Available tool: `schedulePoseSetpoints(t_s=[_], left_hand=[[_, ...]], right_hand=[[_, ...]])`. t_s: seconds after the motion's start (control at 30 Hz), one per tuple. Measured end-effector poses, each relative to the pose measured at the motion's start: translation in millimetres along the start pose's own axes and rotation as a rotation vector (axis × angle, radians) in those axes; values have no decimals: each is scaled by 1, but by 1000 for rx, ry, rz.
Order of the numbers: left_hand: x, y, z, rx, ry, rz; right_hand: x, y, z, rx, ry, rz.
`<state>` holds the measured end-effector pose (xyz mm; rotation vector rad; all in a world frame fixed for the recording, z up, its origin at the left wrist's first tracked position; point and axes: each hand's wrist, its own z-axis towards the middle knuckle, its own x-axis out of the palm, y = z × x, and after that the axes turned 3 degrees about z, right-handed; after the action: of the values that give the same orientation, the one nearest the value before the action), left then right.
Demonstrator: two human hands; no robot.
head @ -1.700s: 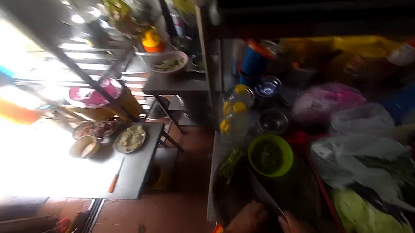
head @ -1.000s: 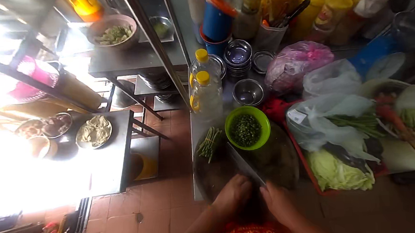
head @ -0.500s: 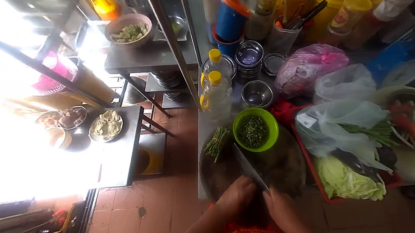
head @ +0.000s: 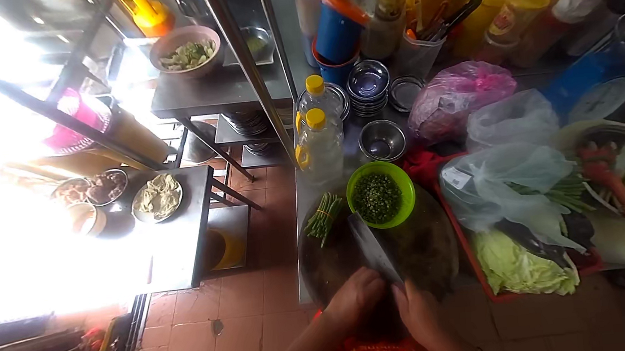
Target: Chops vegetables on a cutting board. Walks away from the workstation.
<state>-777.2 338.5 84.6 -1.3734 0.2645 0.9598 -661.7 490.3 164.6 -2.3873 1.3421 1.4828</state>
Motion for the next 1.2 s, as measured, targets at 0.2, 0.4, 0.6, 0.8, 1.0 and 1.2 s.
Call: schedulePoseSetpoints(t_s=[0.2, 0.4, 0.6, 0.8, 1.0, 1.2], left_hand=[[-5, -13, -14, -116, -4, 128], [1, -12, -14, -111, -1, 187], [-5, -1, 1, 1, 105, 113], [-6, 1, 8, 47, 137, 121], [-2, 2, 5, 51, 96, 132], [0, 2, 2, 61, 62, 122]], right_hand=[[-20, 2, 13, 11, 120, 9], [-50, 11, -11, 17, 181, -93], [-30, 0, -4, 7, 151, -92], [-23, 7, -5, 8, 124, -103], [-46, 17, -9, 38, 218, -133], [-36, 11, -5, 22, 183, -75]])
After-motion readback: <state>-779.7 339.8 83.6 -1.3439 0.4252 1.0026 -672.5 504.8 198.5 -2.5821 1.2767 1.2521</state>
